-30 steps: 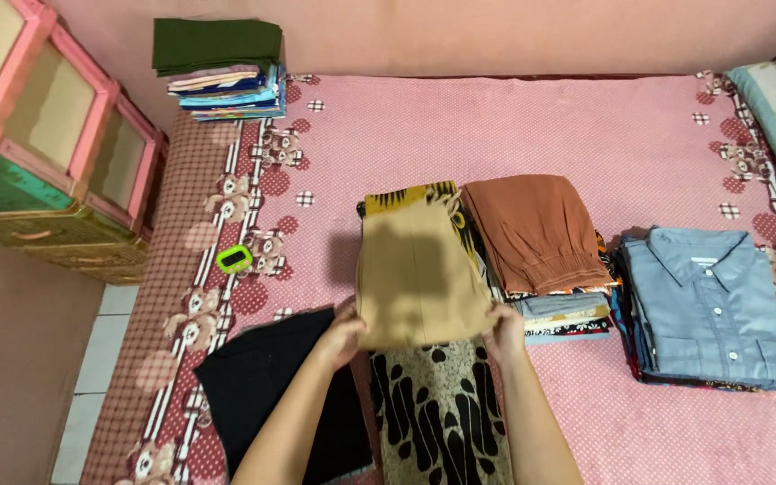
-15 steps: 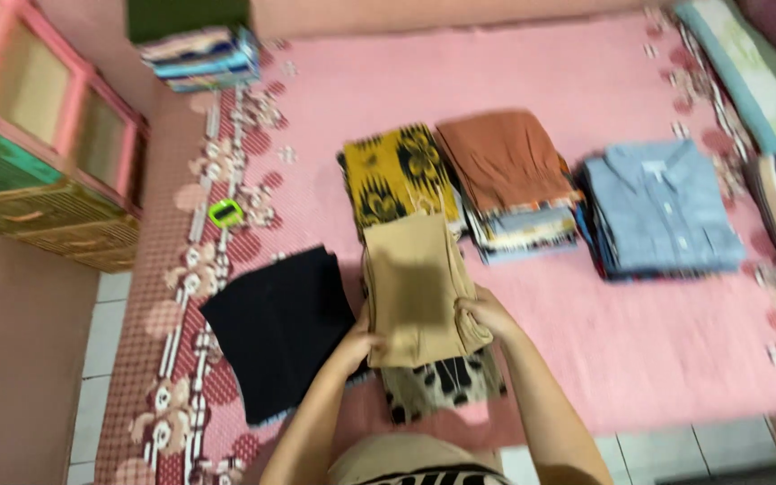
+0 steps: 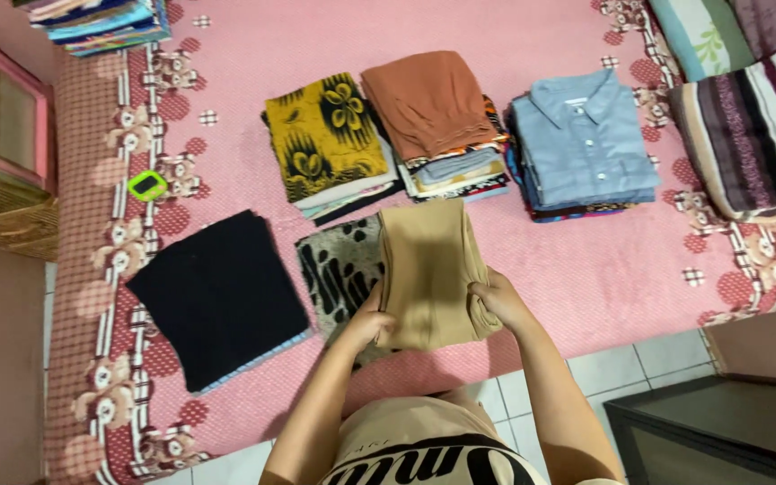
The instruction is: The person folds various garments on a bed, including shirts, pants, and patterned shorts. They handle each item one at a time, folding them neatly and stacking them into separate piles on the bed surface.
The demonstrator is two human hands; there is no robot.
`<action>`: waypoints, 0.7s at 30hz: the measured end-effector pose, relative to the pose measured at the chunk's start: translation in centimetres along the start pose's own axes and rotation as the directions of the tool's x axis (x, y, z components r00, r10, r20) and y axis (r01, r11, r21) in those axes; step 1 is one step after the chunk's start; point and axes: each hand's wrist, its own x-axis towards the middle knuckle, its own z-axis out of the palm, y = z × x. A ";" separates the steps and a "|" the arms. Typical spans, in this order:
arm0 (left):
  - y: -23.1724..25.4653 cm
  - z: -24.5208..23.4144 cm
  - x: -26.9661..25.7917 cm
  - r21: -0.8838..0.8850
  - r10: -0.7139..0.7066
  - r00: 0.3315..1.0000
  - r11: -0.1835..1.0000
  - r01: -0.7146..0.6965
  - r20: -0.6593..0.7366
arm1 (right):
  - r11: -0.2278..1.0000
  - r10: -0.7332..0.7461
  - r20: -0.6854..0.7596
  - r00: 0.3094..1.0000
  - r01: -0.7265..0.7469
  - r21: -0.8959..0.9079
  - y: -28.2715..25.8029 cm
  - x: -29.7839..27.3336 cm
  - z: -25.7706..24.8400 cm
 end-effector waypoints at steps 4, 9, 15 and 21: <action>3.7 5.6 1.0 0.009 0.043 0.998 0.999 -0.044 0.039 | 0.999 -0.039 -0.065 0.997 0.040 0.013 2.5 0.2 -5.3; -3.1 8.7 6.4 0.004 -0.045 0.999 0.999 0.045 -0.003 | 0.997 -0.007 -0.118 0.993 -0.001 -0.072 5.5 2.4 -10.3; -11.1 9.7 10.8 0.426 -0.085 0.983 0.893 0.148 -0.164 | 0.901 0.206 -0.070 0.976 -0.217 -0.377 11.3 4.7 -12.1; -1.6 13.1 7.4 0.339 -0.072 0.965 0.928 0.158 -0.253 | 0.848 0.194 -0.026 0.981 -0.181 -0.498 19.6 7.7 -14.6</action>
